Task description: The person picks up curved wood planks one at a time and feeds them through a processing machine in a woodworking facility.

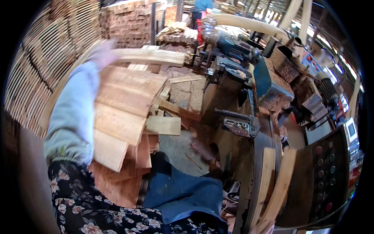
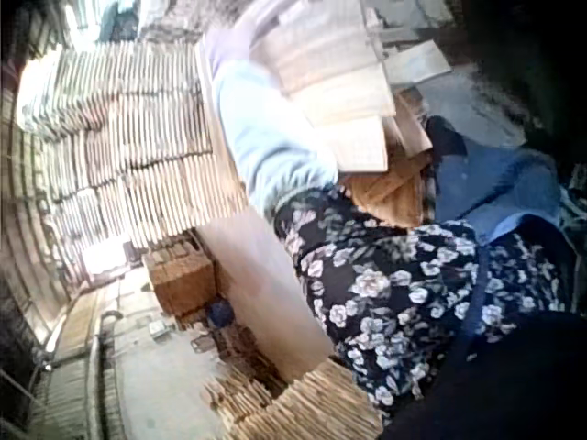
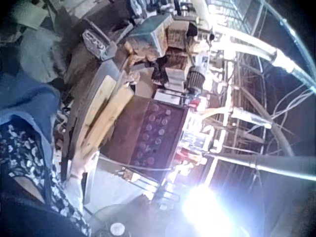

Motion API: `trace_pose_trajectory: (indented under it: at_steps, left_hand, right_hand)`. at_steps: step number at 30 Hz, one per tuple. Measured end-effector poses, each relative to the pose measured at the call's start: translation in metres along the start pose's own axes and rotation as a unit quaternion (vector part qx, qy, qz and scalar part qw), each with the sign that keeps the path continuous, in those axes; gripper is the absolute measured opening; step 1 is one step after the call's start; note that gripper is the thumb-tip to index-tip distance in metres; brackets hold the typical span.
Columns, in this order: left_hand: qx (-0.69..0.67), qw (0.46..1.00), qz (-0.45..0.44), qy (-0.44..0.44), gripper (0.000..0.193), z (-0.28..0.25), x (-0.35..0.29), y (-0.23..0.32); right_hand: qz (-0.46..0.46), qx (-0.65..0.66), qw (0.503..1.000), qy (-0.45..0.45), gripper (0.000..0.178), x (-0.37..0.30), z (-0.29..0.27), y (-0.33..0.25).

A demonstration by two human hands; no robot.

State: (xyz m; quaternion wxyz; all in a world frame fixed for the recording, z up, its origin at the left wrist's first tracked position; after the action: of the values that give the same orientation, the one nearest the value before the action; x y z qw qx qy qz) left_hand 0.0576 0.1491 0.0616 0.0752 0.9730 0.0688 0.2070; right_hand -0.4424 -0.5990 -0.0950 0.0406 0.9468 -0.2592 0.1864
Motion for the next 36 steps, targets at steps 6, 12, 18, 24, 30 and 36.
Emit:
trace_pose_trajectory:
  at_steps: [6, 12, 18, 24, 30, 36]
  left_hand:
    - [0.004, 0.941, -0.337, 0.015, 0.084, -0.026, -0.067, -0.240]
    - [-0.076, 0.967, -0.239, -0.033, 0.079, -0.027, -0.074, -0.229]
    - [-0.113, 0.990, -0.075, -0.034, 0.085, -0.073, -0.114, -0.168]
    - [-0.330, 0.930, 0.129, -0.096, 0.095, -0.084, -0.147, -0.060]
    - [0.063, 0.948, 0.305, -0.071, 0.092, -0.111, -0.177, 0.109]
    - [0.140, 0.891, 0.424, -0.081, 0.087, -0.101, -0.194, 0.215]
  right_hand:
    - [0.089, 0.403, 0.895, 0.167, 0.094, 0.143, 0.109, -0.049]
    - [0.098, 0.224, 0.960, 0.135, 0.104, 0.290, 0.167, -0.112]
    - [0.011, 0.232, 0.970, 0.074, 0.101, 0.188, 0.123, -0.088]
    - [-0.029, 0.082, 0.995, -0.055, 0.074, 0.027, 0.031, -0.015]
    - [-0.230, 0.137, 0.962, 0.061, 0.050, 0.080, 0.033, -0.029]
    - [-0.199, 0.129, 0.972, -0.007, 0.044, 0.192, 0.108, -0.099]
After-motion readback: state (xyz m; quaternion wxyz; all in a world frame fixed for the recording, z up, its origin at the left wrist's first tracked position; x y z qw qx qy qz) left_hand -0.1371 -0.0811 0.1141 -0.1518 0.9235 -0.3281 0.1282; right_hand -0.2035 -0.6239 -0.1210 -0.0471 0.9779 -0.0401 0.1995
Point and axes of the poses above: each hand's wrist, its own x-axis towards the middle knuckle, its own z-axis out of the palm, y = z × x, the point moved 3 cm from there along x, towards the middle knuckle, and after that the axes turned 3 degrees about -y, right-handed, at the moved point
